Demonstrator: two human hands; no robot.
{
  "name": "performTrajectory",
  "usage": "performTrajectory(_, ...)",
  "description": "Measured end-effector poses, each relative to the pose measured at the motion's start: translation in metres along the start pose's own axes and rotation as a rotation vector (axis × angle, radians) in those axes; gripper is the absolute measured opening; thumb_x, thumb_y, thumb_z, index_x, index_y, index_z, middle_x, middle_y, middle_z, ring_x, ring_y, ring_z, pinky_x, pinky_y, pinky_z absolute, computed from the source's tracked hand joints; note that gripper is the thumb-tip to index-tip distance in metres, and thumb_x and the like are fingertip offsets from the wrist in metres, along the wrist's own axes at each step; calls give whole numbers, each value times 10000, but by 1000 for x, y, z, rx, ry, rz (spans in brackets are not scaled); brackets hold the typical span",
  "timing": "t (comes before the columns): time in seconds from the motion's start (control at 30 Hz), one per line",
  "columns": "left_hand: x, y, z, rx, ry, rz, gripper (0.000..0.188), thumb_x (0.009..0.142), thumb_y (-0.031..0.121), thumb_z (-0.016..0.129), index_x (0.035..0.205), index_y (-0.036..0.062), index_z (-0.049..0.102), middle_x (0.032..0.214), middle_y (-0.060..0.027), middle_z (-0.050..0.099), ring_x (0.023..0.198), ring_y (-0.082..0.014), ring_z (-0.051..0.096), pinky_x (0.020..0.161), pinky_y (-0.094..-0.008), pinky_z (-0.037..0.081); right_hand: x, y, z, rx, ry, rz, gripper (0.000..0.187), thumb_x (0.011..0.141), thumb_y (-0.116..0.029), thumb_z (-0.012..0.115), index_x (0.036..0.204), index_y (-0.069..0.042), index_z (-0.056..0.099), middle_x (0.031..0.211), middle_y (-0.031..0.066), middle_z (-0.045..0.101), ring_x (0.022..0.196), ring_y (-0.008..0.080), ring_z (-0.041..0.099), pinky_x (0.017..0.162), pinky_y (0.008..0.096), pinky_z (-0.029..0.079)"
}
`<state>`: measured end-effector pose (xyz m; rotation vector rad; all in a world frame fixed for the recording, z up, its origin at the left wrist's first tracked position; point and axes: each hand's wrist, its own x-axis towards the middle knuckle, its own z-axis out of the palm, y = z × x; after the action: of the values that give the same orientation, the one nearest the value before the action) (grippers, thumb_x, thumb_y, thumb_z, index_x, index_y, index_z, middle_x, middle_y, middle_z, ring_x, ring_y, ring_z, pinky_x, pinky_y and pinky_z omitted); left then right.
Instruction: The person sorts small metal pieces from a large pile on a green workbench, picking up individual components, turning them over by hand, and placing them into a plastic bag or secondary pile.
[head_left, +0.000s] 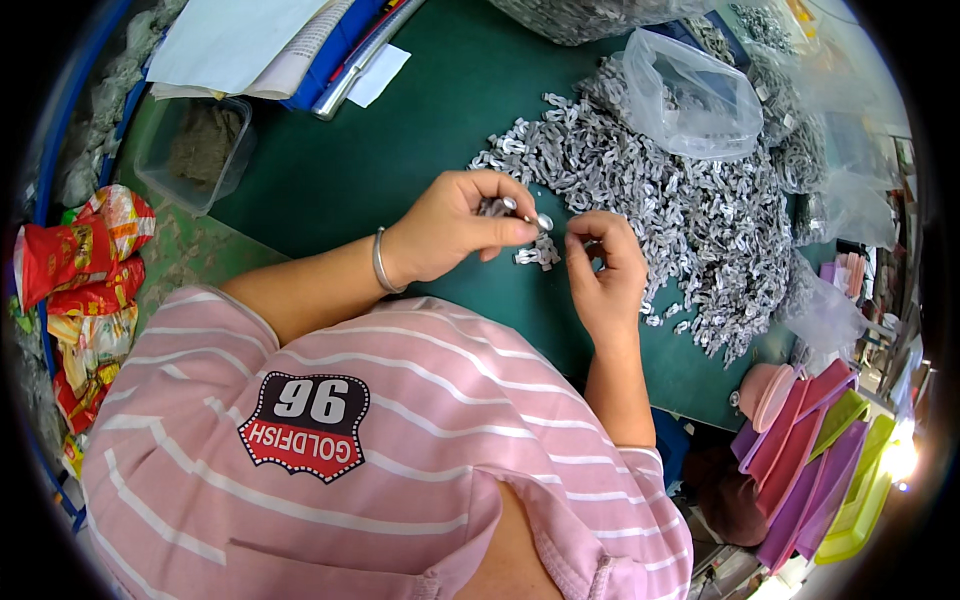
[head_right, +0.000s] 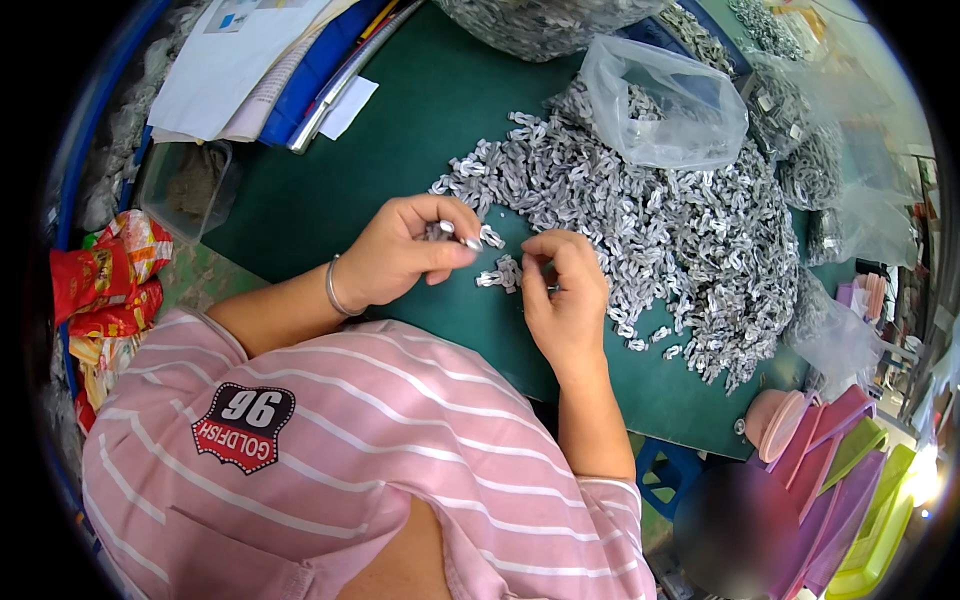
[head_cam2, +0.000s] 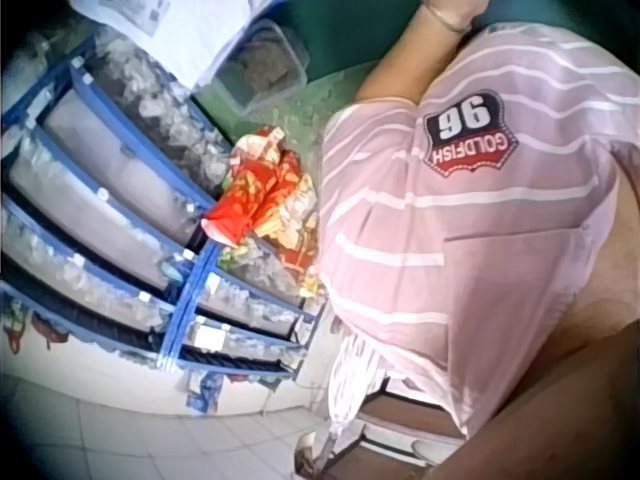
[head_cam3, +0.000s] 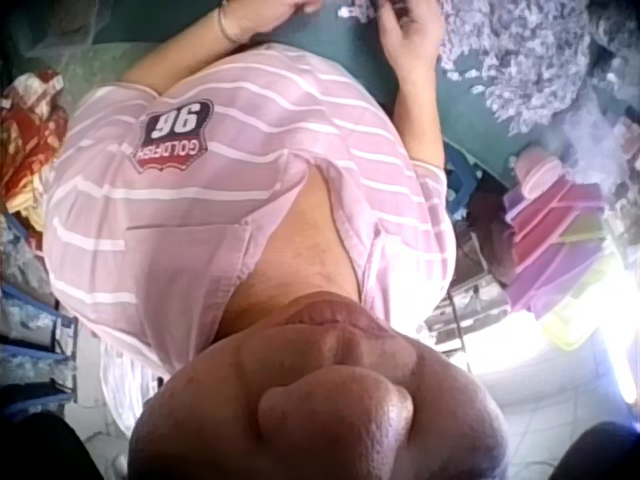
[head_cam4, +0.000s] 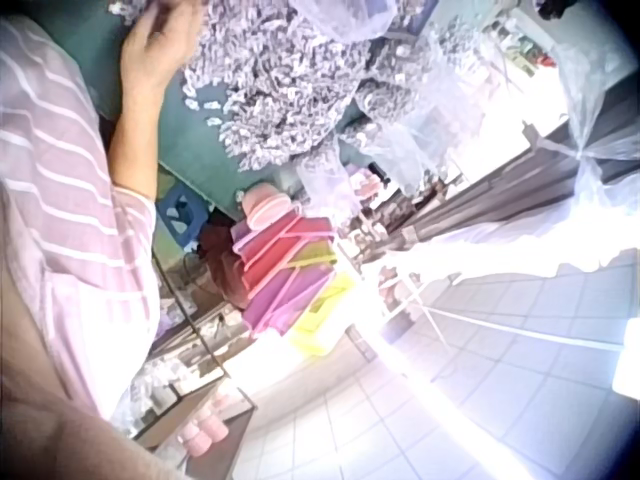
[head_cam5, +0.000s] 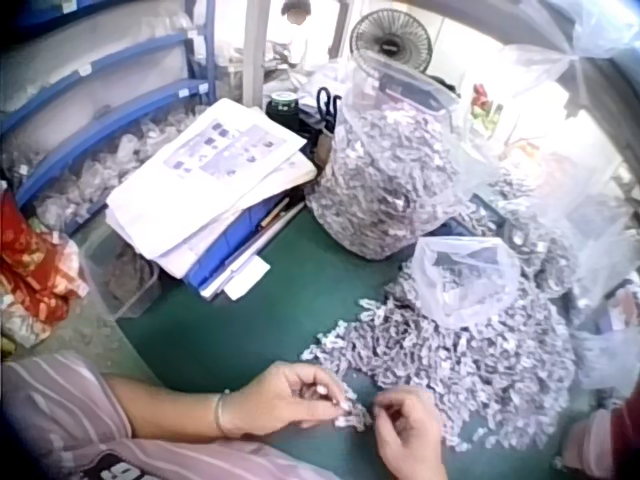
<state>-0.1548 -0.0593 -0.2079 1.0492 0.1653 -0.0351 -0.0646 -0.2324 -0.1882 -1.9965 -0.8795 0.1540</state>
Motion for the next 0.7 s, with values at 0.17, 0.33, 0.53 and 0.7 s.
performTrajectory(0.17, 2, 11, -13, -327, -5, 44, 125, 803, 19, 524, 925, 22, 499, 870, -109, 552, 699, -120, 544, 513, -204, 472, 5, 1, 16, -91, -107, -42, 113, 716, 6, 629, 819, 2, 581, 836, 126, 562, 726, 288, 565, 615, 337, 467)
performTrajectory(0.33, 2, 12, -17, -358, -18, 11, 99, 820, 66, 544, 906, 29, 512, 796, -71, 536, 671, -99, 517, 477, -185, 419, 11, 4, 22, -347, -150, -130, 136, 713, -72, 660, 802, -5, 581, 819, 113, 554, 756, 284, 557, 633, 357, 460)
performTrajectory(0.53, 0, 8, -4, 100, 92, -39, 161, 755, 70, 670, 882, 29, 579, 738, 2, 531, 660, -53, 480, 513, -165, 379, 4, 7, 17, 70, -104, -1, 126, 694, 23, 666, 762, -15, 567, 786, 93, 578, 646, 220, 564, 569, 292, 456)
performTrajectory(0.7, 2, -1, 2, 392, 96, 134, 175, 719, 118, 710, 851, 29, 638, 699, 14, 556, 666, -47, 480, 607, -204, 408, 2, -2, 11, 21, -16, -270, 186, 678, 75, 671, 802, -4, 556, 835, 104, 594, 708, 183, 590, 619, 254, 486)
